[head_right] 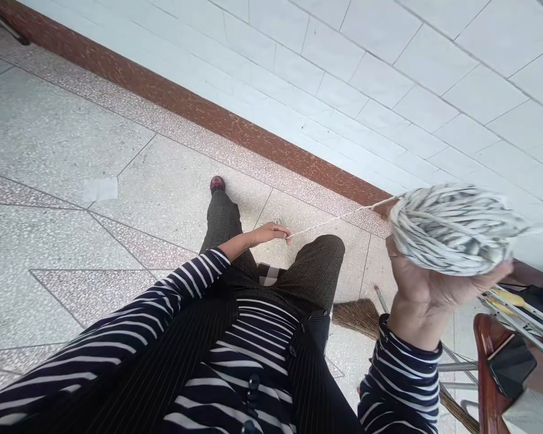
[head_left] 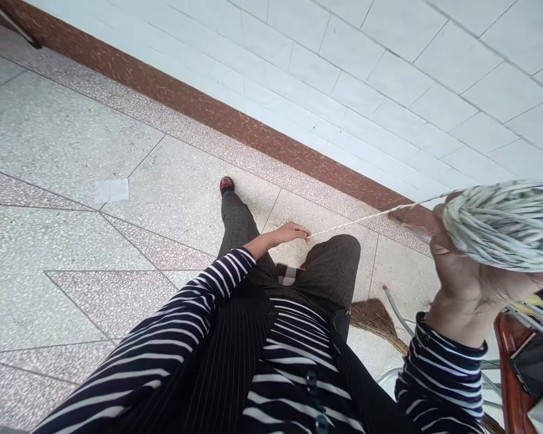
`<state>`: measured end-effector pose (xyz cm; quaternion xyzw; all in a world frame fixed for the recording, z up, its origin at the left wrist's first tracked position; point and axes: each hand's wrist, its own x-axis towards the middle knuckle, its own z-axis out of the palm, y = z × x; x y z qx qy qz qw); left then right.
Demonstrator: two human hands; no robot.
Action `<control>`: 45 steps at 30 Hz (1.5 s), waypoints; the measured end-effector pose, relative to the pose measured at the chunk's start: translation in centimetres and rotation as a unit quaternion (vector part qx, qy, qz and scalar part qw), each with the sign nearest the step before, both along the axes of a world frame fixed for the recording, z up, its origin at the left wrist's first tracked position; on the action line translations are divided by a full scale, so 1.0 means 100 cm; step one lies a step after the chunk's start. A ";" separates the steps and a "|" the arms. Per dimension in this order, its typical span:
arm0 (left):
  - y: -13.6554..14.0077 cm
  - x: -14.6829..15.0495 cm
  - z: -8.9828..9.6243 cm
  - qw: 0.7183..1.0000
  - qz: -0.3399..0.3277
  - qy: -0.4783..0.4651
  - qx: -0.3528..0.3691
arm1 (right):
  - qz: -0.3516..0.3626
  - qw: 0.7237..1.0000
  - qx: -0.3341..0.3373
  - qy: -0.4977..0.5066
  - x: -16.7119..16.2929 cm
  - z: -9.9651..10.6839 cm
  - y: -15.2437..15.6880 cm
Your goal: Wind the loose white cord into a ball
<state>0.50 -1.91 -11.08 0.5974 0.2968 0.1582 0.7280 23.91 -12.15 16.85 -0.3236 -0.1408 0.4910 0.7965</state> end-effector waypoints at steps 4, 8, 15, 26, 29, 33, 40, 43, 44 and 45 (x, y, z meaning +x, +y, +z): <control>-0.001 0.005 0.023 0.998 -0.013 -0.053 0.014 | 0.089 0.989 0.086 0.084 0.005 -0.010 0.007; 0.000 0.011 0.036 0.999 0.008 -0.046 0.018 | 0.112 0.984 0.096 0.096 0.009 -0.015 0.013; 0.010 0.038 0.074 0.993 0.057 -0.088 0.050 | 0.145 0.988 0.038 -0.030 0.007 -0.036 0.017; 0.002 0.063 0.124 0.902 0.146 0.010 0.406 | 0.114 0.992 -0.034 -0.031 -0.012 -0.058 0.010; 0.006 0.052 0.121 0.899 0.122 0.037 0.419 | 0.113 0.993 -0.039 0.001 -0.009 -0.069 0.007; 0.005 0.035 0.124 0.936 0.052 0.015 0.349 | 0.113 0.993 -0.034 0.026 -0.009 -0.079 0.001; -0.012 0.017 0.139 0.984 -0.003 -0.144 0.105 | 0.080 0.997 -0.019 -0.008 -0.007 -0.083 -0.002; -0.012 0.021 0.140 0.986 0.020 -0.148 0.075 | 0.093 0.995 -0.031 -0.010 -0.012 -0.088 0.000; -0.012 0.023 0.139 0.987 0.028 -0.141 0.074 | 0.098 0.994 -0.038 -0.008 -0.014 -0.090 0.000; -0.011 0.025 0.138 0.988 0.038 -0.130 0.079 | 0.103 0.994 -0.042 -0.006 -0.016 -0.093 0.000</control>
